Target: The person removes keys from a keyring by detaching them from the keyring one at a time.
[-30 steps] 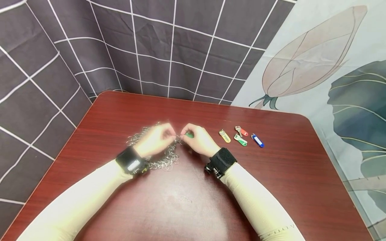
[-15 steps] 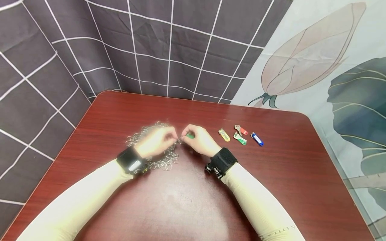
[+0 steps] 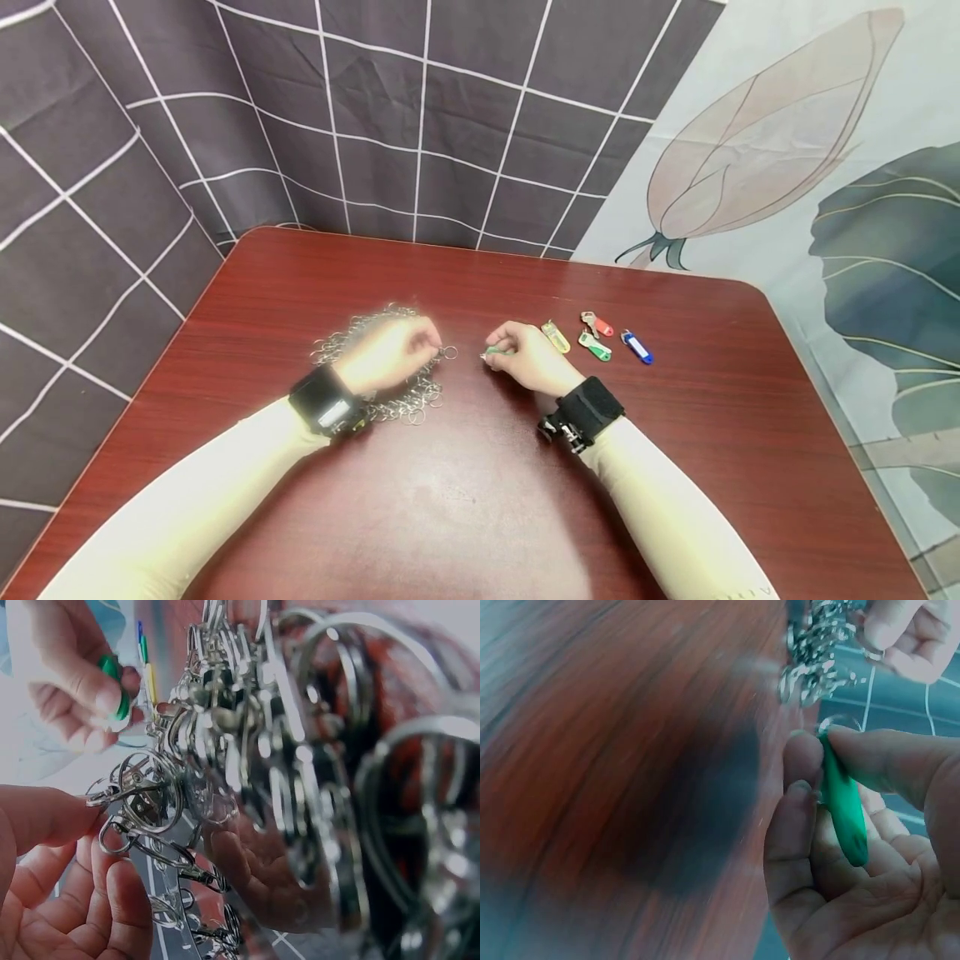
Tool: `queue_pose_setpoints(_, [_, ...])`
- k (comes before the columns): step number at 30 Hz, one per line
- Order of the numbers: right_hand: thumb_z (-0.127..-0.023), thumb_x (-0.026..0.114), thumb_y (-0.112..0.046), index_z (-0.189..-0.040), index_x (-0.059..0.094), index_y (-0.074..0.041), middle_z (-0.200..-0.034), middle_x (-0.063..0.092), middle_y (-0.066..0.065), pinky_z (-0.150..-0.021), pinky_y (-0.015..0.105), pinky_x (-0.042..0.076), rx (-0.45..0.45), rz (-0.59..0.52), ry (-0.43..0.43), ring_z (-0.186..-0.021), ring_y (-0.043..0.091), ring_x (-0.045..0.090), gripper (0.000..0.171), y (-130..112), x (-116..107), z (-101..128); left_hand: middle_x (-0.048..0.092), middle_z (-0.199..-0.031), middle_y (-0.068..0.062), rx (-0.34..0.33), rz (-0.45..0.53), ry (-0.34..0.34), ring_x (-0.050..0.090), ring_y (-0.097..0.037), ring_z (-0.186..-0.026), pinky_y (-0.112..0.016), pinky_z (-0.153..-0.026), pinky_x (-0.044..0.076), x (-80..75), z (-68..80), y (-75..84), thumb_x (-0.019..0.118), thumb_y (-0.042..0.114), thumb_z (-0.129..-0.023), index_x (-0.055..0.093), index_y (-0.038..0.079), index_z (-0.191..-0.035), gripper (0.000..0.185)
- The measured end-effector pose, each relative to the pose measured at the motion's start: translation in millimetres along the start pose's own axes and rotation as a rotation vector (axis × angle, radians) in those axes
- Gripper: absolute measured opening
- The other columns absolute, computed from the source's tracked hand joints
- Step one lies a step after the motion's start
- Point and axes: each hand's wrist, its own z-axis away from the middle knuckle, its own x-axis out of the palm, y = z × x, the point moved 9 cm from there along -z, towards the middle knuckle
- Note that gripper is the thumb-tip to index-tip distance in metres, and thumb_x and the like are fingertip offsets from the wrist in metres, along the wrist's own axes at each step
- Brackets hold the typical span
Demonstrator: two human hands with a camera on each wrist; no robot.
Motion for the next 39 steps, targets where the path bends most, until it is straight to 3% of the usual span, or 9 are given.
queue_pose_setpoints(8, [-0.088, 0.070, -0.013, -0.100, 0.064, -0.008, -0.086, 0.067, 0.002, -0.068, 0.026, 0.048, 0.075, 0.188, 0.072, -0.078, 0.016, 0.061, 0.014, 34.3, -40.1, 30.1, 0.059, -0.079, 0.004, -0.022, -0.035, -0.015, 0.055, -0.010, -0.074, -0.025, -0.068, 0.048, -4.2, 4.0, -9.8, 0.058, 0.010, -0.089, 0.063, 0.010, -0.098, 0.011])
queue_pose_setpoints(16, [-0.088, 0.065, -0.006, -0.102, 0.061, -0.005, -0.086, 0.064, 0.005, -0.059, 0.027, 0.044, 0.128, 0.255, 0.121, -0.070, 0.018, 0.054, 0.015, 63.6, -72.7, 58.0, 0.059, -0.081, 0.003, -0.045, -0.043, -0.022, 0.055, -0.011, -0.076, -0.026, -0.071, 0.047, -10.6, 8.0, -11.3, 0.059, 0.011, -0.089, 0.065, 0.009, -0.099, 0.011])
queue_pose_setpoints(26, [-0.089, 0.062, 0.000, -0.103, 0.060, 0.001, -0.086, 0.063, 0.009, -0.060, 0.023, 0.044, 0.112, 0.260, 0.120, -0.074, 0.019, 0.055, 0.014, 69.4, -80.8, 67.8, 0.060, -0.082, 0.004, -0.031, -0.063, -0.004, 0.056, -0.010, -0.077, -0.025, -0.071, 0.048, -10.1, 8.9, -15.8, 0.059, 0.011, -0.088, 0.065, 0.010, -0.097, 0.010])
queue_pose_setpoints(39, [-0.089, 0.067, -0.005, -0.100, 0.061, -0.004, -0.085, 0.066, 0.006, -0.064, 0.027, 0.044, 0.111, 0.345, 0.169, -0.074, 0.019, 0.058, 0.013, 72.0, -81.7, 63.7, 0.060, -0.082, 0.003, -0.050, -0.050, -0.003, 0.056, -0.011, -0.078, -0.026, -0.073, 0.048, -11.2, 10.6, -18.9, 0.059, 0.011, -0.089, 0.064, 0.010, -0.096, 0.008])
